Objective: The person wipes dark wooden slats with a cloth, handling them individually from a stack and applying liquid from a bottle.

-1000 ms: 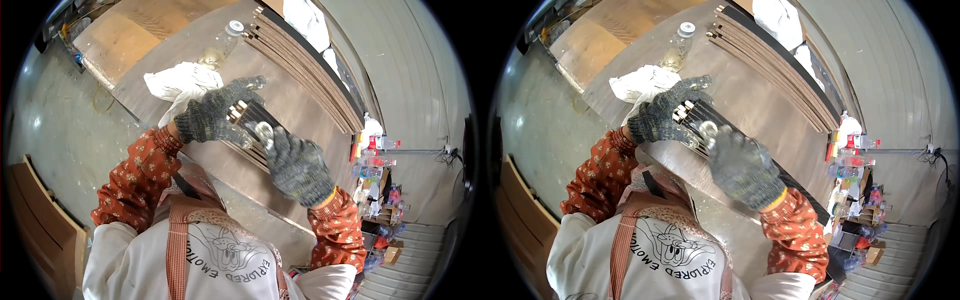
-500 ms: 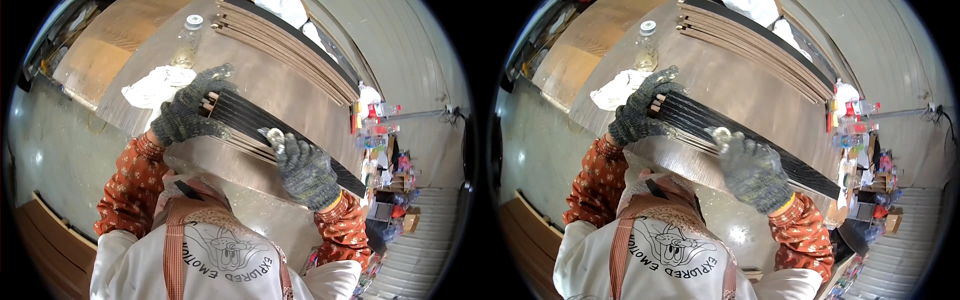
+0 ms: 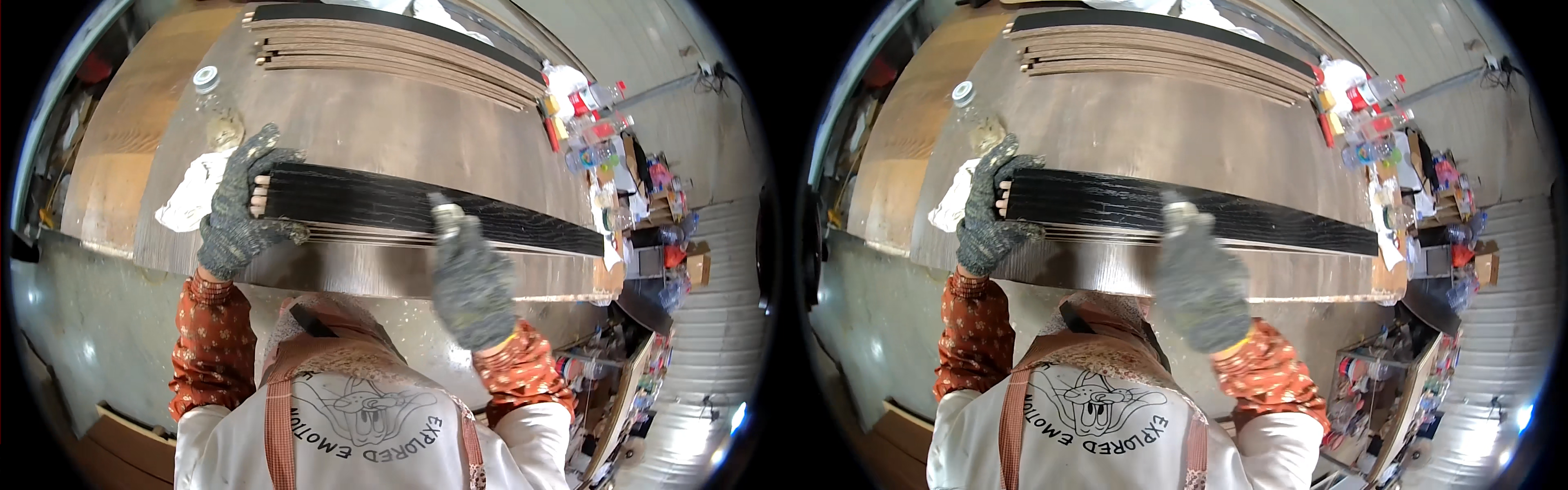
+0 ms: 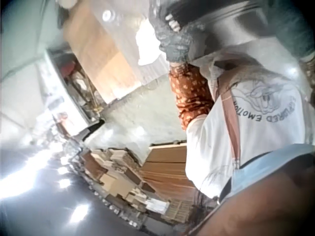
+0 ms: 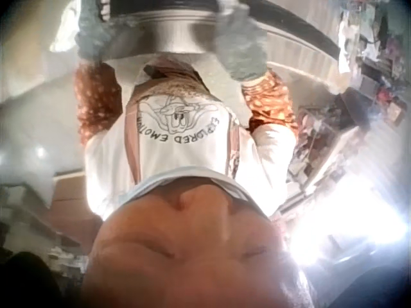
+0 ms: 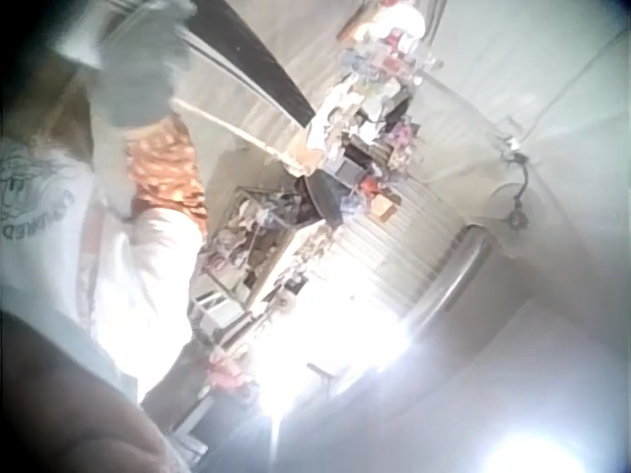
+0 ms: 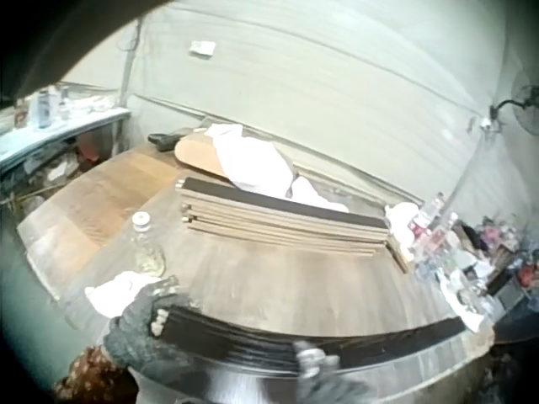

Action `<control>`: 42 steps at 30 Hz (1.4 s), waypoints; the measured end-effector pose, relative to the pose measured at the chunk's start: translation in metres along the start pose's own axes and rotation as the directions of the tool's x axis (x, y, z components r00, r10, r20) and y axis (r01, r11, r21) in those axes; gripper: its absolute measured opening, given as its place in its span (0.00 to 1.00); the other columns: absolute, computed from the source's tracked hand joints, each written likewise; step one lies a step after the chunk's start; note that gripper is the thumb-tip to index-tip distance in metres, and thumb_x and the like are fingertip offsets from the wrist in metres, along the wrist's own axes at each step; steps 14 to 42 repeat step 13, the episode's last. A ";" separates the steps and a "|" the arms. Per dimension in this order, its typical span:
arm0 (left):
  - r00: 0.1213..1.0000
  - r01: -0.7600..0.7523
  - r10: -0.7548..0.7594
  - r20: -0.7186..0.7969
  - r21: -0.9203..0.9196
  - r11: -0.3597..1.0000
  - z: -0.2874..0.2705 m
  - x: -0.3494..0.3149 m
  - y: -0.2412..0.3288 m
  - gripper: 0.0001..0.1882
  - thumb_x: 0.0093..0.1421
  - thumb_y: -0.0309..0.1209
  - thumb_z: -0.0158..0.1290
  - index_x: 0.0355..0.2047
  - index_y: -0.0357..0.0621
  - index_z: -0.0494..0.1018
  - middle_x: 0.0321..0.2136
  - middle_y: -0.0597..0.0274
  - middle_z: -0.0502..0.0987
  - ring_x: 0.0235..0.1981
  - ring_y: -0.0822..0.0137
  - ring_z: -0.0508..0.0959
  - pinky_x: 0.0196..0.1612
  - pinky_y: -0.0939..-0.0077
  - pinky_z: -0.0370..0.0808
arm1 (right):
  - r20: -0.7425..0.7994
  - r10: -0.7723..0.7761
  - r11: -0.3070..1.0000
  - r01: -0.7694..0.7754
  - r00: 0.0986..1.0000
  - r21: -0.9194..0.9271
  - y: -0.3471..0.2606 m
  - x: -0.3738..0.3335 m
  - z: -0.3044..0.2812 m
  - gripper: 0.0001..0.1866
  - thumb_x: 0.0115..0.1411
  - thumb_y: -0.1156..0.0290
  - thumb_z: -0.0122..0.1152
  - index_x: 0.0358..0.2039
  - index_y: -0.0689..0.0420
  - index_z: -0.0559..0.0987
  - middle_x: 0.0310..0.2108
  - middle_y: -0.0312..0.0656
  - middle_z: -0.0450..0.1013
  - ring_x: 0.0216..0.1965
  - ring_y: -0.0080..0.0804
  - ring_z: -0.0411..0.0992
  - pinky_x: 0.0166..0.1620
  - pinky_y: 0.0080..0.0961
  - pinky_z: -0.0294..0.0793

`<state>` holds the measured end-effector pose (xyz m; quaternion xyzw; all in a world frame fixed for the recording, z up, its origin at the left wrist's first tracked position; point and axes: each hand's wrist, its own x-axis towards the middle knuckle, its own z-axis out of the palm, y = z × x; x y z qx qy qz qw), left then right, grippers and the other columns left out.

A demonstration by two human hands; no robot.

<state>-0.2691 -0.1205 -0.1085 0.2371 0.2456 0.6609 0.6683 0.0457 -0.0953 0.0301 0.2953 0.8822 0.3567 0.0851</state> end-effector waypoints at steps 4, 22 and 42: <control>0.894 -0.391 0.415 0.172 0.753 0.529 0.072 -0.010 0.007 0.48 0.44 0.33 0.69 0.62 0.37 0.55 0.41 0.62 0.73 0.33 0.77 0.71 0.41 0.83 0.74 | 0.086 0.163 0.981 -0.171 0.983 0.096 0.031 -0.026 0.014 0.30 0.55 0.76 0.49 0.59 0.72 0.62 0.45 0.60 0.71 0.29 0.35 0.73 0.27 0.32 0.71; 0.889 -0.387 0.400 0.223 0.831 0.399 0.069 -0.012 0.010 0.55 0.42 0.39 0.71 0.64 0.37 0.51 0.51 0.52 0.72 0.48 0.63 0.74 0.52 0.71 0.73 | -0.020 0.462 0.715 -0.359 0.886 0.600 0.045 -0.029 0.037 0.16 0.59 0.75 0.52 0.48 0.52 0.75 0.37 0.42 0.76 0.35 0.39 0.73 0.41 0.38 0.73; 0.889 -0.387 0.400 0.223 0.831 0.399 0.069 -0.012 0.010 0.55 0.42 0.39 0.71 0.64 0.37 0.51 0.51 0.52 0.72 0.48 0.63 0.74 0.52 0.71 0.73 | -0.020 0.462 0.715 -0.359 0.886 0.600 0.045 -0.029 0.037 0.16 0.59 0.75 0.52 0.48 0.52 0.75 0.37 0.42 0.76 0.35 0.39 0.73 0.41 0.38 0.73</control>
